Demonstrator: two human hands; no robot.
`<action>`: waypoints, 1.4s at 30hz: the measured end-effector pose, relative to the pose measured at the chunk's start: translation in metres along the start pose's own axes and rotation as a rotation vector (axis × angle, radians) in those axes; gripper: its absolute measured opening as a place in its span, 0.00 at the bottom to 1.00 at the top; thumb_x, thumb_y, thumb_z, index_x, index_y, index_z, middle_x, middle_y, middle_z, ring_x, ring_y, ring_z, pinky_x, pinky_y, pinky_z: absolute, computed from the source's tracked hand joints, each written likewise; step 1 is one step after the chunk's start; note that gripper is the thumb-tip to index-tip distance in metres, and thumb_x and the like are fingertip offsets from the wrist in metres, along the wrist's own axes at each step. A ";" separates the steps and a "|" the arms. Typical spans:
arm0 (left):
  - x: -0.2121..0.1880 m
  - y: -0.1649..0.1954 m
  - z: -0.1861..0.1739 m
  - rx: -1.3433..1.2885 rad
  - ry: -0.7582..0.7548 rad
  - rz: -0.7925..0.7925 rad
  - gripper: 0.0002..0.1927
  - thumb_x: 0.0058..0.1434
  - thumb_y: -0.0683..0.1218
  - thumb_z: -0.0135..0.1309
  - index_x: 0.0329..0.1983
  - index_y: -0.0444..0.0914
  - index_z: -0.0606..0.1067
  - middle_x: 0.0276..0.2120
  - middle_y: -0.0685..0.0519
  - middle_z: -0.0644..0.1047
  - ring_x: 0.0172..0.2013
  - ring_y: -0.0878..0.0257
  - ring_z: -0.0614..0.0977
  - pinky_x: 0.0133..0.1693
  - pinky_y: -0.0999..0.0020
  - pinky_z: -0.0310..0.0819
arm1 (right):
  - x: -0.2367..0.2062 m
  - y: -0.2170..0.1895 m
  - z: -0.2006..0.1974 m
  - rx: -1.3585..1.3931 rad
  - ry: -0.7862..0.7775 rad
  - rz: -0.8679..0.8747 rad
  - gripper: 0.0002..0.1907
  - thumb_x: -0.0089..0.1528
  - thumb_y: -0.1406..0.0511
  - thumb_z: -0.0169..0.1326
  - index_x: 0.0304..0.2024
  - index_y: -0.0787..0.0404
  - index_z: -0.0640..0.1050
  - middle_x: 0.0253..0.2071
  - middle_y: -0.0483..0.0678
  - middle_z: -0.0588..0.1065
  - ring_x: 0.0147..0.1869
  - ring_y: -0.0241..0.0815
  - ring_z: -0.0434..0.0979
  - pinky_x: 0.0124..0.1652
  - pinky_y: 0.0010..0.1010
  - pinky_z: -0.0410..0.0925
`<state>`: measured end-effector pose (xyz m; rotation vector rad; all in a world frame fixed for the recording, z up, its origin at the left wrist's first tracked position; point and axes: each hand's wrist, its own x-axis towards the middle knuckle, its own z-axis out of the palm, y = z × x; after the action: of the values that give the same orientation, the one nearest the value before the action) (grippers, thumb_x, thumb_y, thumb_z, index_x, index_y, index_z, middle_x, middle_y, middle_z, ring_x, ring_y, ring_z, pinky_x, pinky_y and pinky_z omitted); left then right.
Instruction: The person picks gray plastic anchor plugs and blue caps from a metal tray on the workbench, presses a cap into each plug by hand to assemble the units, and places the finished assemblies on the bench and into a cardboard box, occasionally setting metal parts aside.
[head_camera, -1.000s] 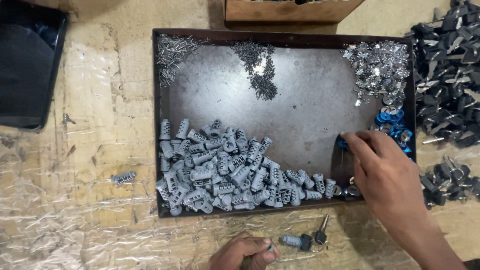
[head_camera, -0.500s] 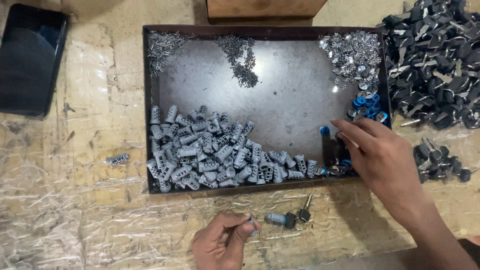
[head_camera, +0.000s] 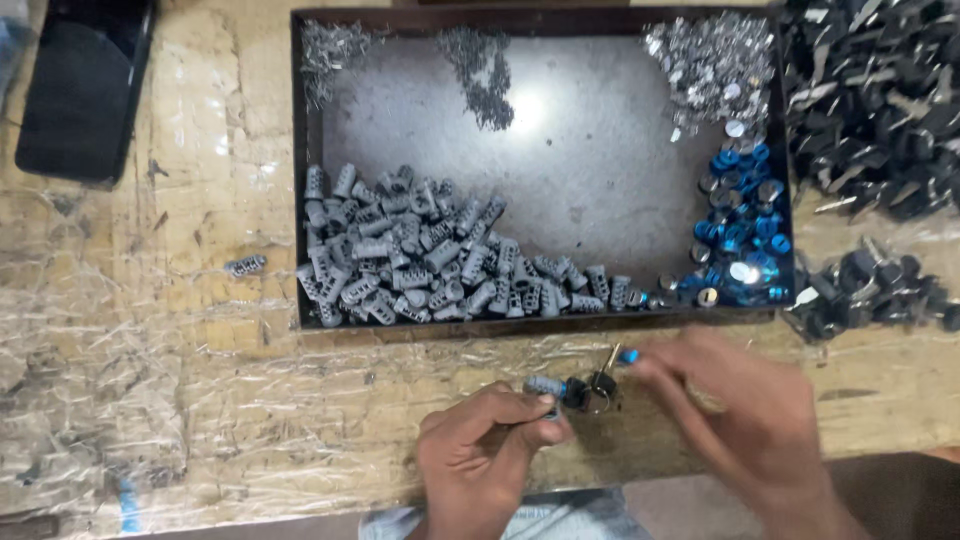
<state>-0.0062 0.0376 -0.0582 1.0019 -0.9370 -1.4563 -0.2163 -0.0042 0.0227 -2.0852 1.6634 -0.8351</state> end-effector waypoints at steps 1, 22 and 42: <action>-0.003 0.001 0.004 0.016 -0.053 0.055 0.04 0.60 0.33 0.64 0.38 0.28 0.80 0.32 0.46 0.84 0.34 0.63 0.87 0.37 0.71 0.83 | -0.020 -0.012 0.009 0.060 -0.008 0.053 0.08 0.55 0.71 0.64 0.37 0.66 0.82 0.29 0.50 0.78 0.29 0.42 0.80 0.30 0.29 0.70; -0.037 -0.019 -0.019 -0.218 -0.415 -0.849 0.14 0.60 0.40 0.64 0.45 0.25 0.81 0.39 0.43 0.85 0.39 0.62 0.87 0.39 0.69 0.81 | -0.182 -0.001 0.096 0.218 0.221 0.244 0.09 0.55 0.65 0.67 0.34 0.59 0.80 0.18 0.43 0.69 0.20 0.34 0.70 0.24 0.27 0.63; 0.000 -0.016 -0.044 0.563 0.044 -0.132 0.13 0.59 0.48 0.62 0.39 0.33 0.85 0.25 0.51 0.82 0.22 0.69 0.76 0.26 0.78 0.67 | -0.082 -0.013 0.096 0.326 0.261 0.314 0.08 0.58 0.68 0.63 0.41 0.62 0.85 0.39 0.54 0.82 0.38 0.44 0.80 0.35 0.31 0.75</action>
<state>0.0300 0.0379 -0.0877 1.5210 -1.3056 -1.2924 -0.1570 0.0695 -0.0628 -1.5024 1.7786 -1.2136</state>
